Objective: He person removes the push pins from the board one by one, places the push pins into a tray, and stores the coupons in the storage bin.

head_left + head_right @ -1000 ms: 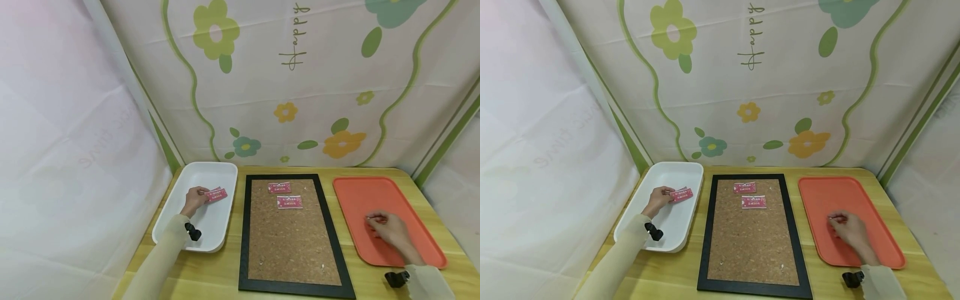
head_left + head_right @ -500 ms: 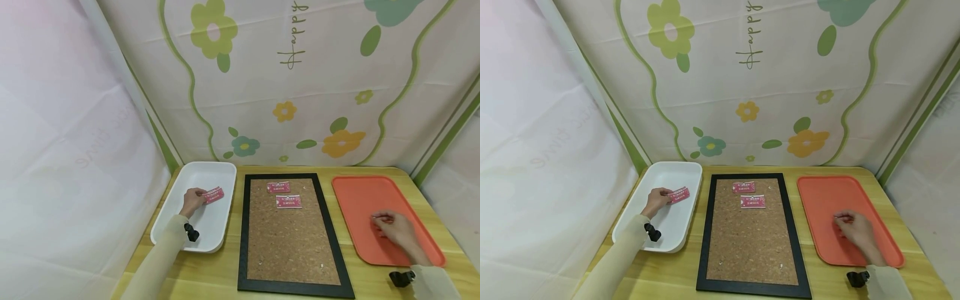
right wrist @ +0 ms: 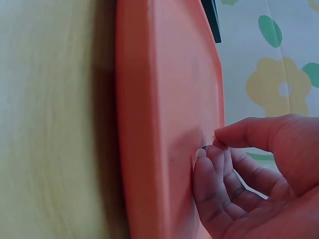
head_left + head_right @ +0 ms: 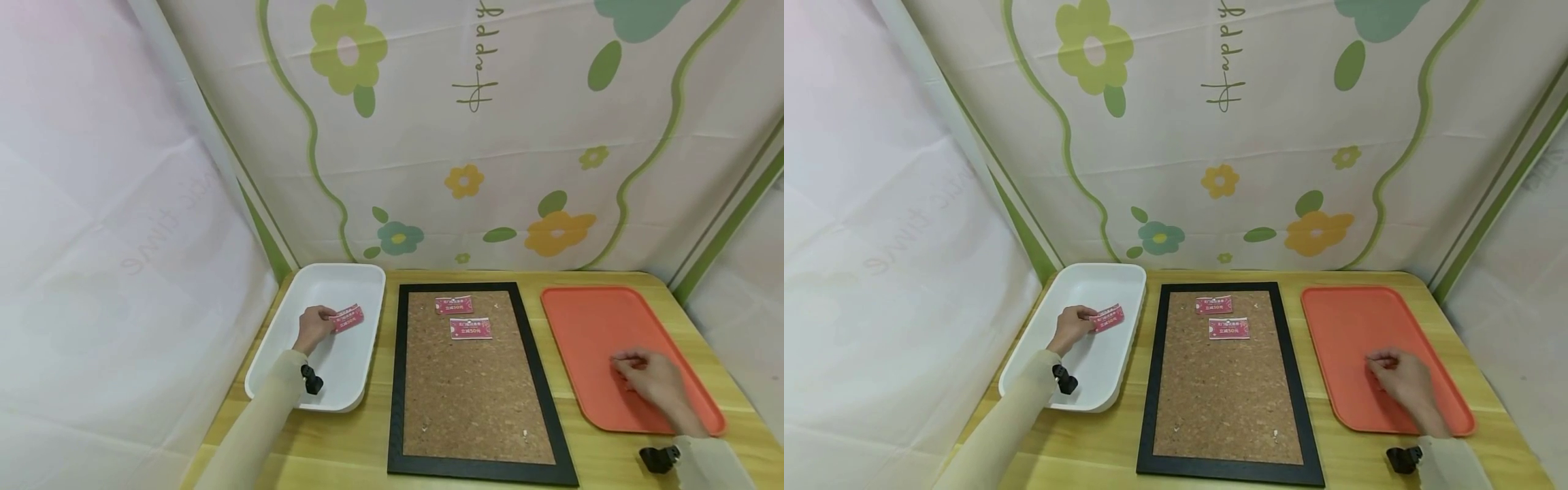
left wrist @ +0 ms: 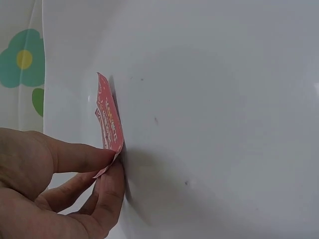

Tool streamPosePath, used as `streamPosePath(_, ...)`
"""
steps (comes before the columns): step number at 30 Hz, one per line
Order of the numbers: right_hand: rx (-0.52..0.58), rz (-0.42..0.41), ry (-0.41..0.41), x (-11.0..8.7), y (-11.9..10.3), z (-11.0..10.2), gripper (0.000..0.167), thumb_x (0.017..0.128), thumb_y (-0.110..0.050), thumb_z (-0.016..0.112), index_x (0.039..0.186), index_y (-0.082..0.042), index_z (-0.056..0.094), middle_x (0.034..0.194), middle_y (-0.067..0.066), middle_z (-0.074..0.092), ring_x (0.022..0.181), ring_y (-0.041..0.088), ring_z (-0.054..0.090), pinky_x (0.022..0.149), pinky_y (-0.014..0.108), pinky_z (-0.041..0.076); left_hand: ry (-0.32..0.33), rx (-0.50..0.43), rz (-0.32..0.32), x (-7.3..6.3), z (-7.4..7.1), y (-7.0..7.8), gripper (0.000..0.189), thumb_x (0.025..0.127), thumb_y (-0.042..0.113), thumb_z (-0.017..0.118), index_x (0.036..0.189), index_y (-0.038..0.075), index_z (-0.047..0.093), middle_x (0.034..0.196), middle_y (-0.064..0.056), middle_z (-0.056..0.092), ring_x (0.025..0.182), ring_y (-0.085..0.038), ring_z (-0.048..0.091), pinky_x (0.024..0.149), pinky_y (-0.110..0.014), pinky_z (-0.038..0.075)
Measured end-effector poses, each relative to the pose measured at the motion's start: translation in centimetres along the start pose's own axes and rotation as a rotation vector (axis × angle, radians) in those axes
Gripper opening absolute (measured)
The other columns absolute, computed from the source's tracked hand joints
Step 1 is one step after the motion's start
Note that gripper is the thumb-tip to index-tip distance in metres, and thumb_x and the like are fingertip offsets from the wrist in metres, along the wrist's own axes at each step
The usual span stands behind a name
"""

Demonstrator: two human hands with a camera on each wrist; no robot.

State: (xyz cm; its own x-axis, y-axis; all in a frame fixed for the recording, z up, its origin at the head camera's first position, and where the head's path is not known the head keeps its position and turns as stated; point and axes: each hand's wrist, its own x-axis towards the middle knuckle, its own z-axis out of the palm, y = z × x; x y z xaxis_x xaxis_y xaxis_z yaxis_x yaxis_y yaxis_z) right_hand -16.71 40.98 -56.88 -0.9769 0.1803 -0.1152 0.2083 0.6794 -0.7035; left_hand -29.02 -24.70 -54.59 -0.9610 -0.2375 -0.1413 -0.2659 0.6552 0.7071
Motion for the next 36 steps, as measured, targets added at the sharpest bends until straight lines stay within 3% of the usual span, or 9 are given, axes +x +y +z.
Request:
streamPosePath(8, -0.066, -0.029, 0.031, -0.1, 0.0, 0.3, 0.032, 0.103, -0.019, 0.063, 0.118, 0.008, 0.07, 0.097, 0.02, 0.075, 0.061, 0.012, 0.067, 0.054, 0.031, 0.057, 0.0, 0.023, 0.007, -0.1, 0.0, 0.0, 0.033, 0.087, -0.003, 0.069, 0.119, -0.002, 0.073, 0.114, -0.022, 0.07, 0.101, -0.03, 0.065, 0.076, -0.03, 0.055)
streamPosePath(16, -0.037, -0.035, 0.008, -0.2, -0.5, 0.2, 0.035, 0.104, -0.022, 0.061, 0.121, 0.009, 0.067, 0.1, 0.021, 0.074, 0.064, 0.011, 0.068, 0.056, 0.031, 0.059, -0.019, 0.028, 0.008, -0.3, -0.2, 0.1, 0.032, 0.088, -0.002, 0.068, 0.12, -0.003, 0.072, 0.117, -0.023, 0.069, 0.102, -0.031, 0.065, 0.078, -0.031, 0.057)
streamPosePath(22, -0.034, -0.094, 0.027, -0.7, -1.1, 0.2, 0.034, 0.107, -0.02, 0.057, 0.122, 0.009, 0.066, 0.098, 0.021, 0.073, 0.064, 0.012, 0.067, 0.055, 0.03, 0.057, -0.023, 0.033, -0.002, -0.1, -0.1, 0.0, 0.031, 0.091, -0.001, 0.068, 0.121, -0.001, 0.07, 0.116, -0.021, 0.068, 0.101, -0.028, 0.066, 0.074, -0.028, 0.055)
streamPosePath(29, -0.052, -0.12, 0.028, -0.7, -2.4, 0.1, 0.032, 0.107, -0.02, 0.055, 0.122, 0.006, 0.067, 0.093, 0.017, 0.074, 0.063, 0.014, 0.067, 0.052, 0.032, 0.053, -0.02, 0.05, -0.002, 0.1, -0.2, -0.1, 0.031, 0.092, 0.004, 0.07, 0.123, 0.001, 0.069, 0.12, -0.02, 0.067, 0.106, -0.03, 0.065, 0.082, -0.034, 0.057)
streamPosePath(36, -0.056, -0.147, 0.05, -0.6, -3.3, 0.3, 0.03, 0.107, -0.019, 0.057, 0.122, 0.004, 0.068, 0.1, 0.021, 0.073, 0.062, 0.016, 0.067, 0.051, 0.033, 0.053, -0.016, 0.055, 0.02, 0.0, -1.0, 0.2, 0.035, 0.094, 0.012, 0.068, 0.127, 0.0, 0.068, 0.126, -0.023, 0.066, 0.113, -0.036, 0.064, 0.087, -0.041, 0.059)
